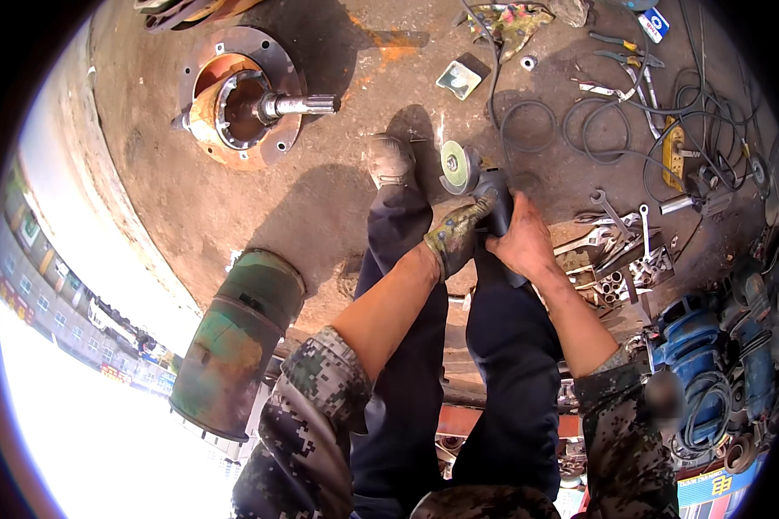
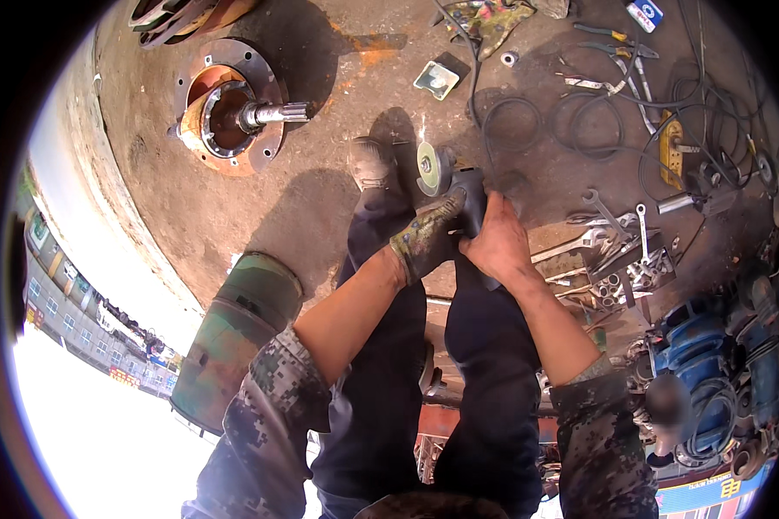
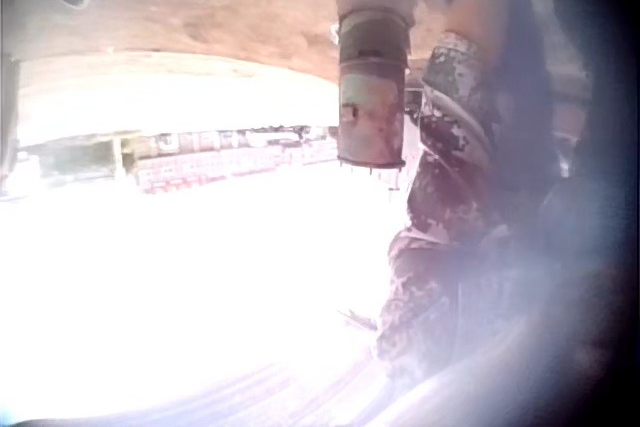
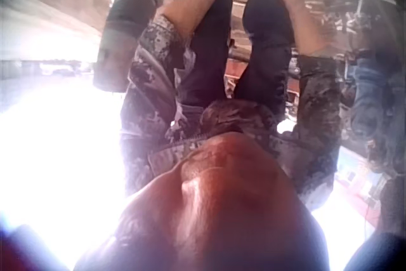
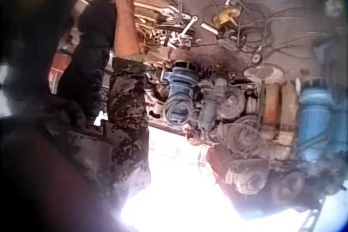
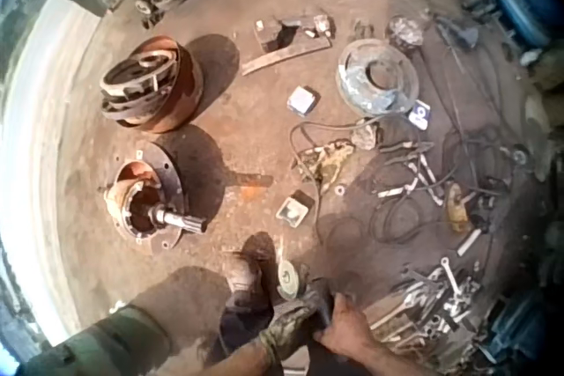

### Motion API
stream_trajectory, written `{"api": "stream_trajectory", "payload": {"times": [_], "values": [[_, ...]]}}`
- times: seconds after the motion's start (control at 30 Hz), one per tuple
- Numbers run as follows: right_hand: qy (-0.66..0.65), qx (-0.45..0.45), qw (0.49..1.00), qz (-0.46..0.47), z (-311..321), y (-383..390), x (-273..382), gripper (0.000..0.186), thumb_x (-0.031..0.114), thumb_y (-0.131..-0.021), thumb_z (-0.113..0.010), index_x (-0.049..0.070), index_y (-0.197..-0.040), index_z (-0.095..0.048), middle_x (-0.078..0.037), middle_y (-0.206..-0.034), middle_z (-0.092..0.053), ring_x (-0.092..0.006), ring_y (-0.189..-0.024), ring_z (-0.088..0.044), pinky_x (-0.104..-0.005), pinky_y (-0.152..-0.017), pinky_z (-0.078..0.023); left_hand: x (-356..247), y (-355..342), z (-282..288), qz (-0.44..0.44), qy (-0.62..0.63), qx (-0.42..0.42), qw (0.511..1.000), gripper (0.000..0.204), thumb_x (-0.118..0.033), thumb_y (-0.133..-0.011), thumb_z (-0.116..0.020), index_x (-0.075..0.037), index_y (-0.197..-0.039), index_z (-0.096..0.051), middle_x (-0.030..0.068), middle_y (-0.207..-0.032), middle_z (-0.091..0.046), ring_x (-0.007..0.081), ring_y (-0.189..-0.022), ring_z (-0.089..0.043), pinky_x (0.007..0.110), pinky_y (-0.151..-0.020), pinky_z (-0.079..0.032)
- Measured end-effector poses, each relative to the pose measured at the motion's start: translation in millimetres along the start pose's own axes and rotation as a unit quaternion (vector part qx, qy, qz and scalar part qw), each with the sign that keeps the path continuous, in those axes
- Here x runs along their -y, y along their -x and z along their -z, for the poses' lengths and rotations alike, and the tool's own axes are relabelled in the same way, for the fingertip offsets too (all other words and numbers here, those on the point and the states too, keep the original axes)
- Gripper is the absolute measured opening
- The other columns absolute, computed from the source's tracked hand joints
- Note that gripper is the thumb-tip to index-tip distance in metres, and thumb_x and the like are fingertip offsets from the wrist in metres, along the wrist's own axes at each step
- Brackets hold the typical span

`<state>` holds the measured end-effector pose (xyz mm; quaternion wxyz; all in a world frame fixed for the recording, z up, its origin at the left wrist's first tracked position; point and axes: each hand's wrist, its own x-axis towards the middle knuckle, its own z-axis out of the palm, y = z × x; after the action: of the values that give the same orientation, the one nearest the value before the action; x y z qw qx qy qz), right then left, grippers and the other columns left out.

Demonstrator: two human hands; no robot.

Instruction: The person sits on the ground and uses an angle grinder to smooth the edges of small rectangular metal pieces. They repeatedly grind the edges, pause to inspect the pieces, and then resume grinding.

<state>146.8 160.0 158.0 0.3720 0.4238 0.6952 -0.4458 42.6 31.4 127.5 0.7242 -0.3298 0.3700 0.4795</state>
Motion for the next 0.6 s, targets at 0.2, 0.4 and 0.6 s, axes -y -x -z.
{"api": "stream_trajectory", "payload": {"times": [0.2, 0.4, 0.6], "values": [[-0.034, -0.006, 0.999, -0.01, -29.0, 13.7, -1.5, 0.102, 0.019, -0.072, -0.089, -0.002, -0.154, -0.033, -0.026, -0.133, -0.051, -0.0469, -0.128, -0.053, -0.0493, -0.11, -0.047, 19.1, -41.7, 11.9, 0.009, 0.062, -0.09, 0.994, 0.039, -0.032, -0.099, -0.076, -0.01, -0.129, -0.065, 0.0071, -0.12, -0.07, 0.0227, -0.11, -0.068, 0.039, -0.097, -0.057], [-0.1, 0.027, 0.995, -0.004, -53.9, 27.4, -17.8, 0.108, 0.02, -0.072, -0.09, 0.002, -0.16, -0.028, -0.027, -0.138, -0.046, -0.0473, -0.132, -0.049, -0.0498, -0.112, -0.045, 30.5, -36.2, 16.0, 0.023, 0.034, -0.167, 0.985, 0.029, -0.021, -0.094, -0.076, -0.007, -0.117, -0.066, 0.0091, -0.101, -0.071, 0.0217, -0.085, -0.072, 0.037, -0.074, -0.062], [-0.259, -0.002, 0.96, 0.102, -66.5, 54.8, -30.8, 0.119, 0.036, -0.079, -0.092, 0.008, -0.167, -0.017, -0.032, -0.159, -0.027, -0.0536, -0.147, -0.036, -0.0541, -0.119, -0.039, 31.6, -41.3, 43.9, 0.007, 0.008, -0.161, 0.987, 0.026, -0.02, -0.092, -0.073, -0.005, -0.112, -0.065, 0.0064, -0.092, -0.069, 0.0209, -0.078, -0.07, 0.037, -0.072, -0.062]]}}
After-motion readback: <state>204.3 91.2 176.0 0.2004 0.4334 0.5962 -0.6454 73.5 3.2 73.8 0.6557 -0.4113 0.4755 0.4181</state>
